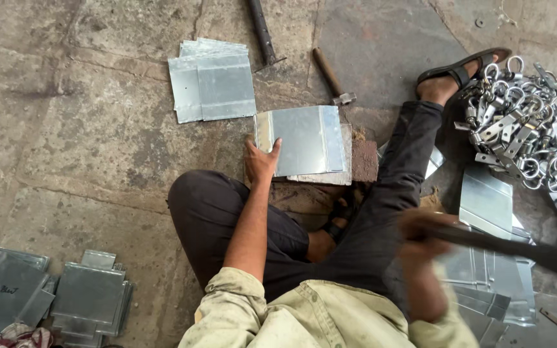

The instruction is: The person shapes metal sheets by striking them with a hammer against a block while sitting on the floor, handling the sheets one at a time and flipping them over to work on different edges.

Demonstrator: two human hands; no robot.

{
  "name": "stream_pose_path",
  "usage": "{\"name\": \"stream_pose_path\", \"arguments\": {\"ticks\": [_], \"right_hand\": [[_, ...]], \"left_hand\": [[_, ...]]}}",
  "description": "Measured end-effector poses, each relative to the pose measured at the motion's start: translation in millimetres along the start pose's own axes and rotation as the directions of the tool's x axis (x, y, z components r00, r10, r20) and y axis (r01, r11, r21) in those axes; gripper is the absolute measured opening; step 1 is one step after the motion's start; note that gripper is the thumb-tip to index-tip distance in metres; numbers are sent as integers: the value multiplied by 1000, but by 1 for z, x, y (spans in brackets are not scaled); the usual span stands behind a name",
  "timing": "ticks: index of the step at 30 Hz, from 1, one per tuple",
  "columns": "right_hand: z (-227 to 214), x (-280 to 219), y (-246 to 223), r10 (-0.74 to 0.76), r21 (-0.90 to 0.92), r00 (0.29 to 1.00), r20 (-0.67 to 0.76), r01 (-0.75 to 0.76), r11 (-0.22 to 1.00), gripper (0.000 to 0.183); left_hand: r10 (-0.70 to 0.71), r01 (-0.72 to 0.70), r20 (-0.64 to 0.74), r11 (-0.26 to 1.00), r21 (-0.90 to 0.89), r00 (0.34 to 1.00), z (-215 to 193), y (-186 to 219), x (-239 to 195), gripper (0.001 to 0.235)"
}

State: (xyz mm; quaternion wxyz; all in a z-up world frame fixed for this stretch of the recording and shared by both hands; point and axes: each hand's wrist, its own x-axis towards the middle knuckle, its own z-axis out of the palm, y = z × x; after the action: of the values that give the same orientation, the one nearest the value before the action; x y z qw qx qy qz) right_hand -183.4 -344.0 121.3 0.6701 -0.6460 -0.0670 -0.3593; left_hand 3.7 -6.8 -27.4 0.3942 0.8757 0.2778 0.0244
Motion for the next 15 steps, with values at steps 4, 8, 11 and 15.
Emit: {"name": "stream_pose_path", "arguments": {"ticks": [4, 8, 11, 15], "right_hand": [[18, -65, 39, 540, -685, 811, 224, -263, 680, 48], [34, -24, -10, 749, -760, 647, 143, -413, 502, 33], [36, 18, -59, 591, -486, 769, 242, -431, 760, 35], [29, 12, -56, 200, -152, 946, 254, -165, 974, 33]], "left_hand": [[2, -2, 5, 998, -57, 1000, 5, -2, 0, 106], [3, -4, -25, 998, -55, 1000, 9, -2, 5, 111], [-69, 71, 50, 997, -24, 996, 3, -7, -7, 113], [-66, 66, 48, 998, 5, 997, 2, 1, 1, 117]]}}
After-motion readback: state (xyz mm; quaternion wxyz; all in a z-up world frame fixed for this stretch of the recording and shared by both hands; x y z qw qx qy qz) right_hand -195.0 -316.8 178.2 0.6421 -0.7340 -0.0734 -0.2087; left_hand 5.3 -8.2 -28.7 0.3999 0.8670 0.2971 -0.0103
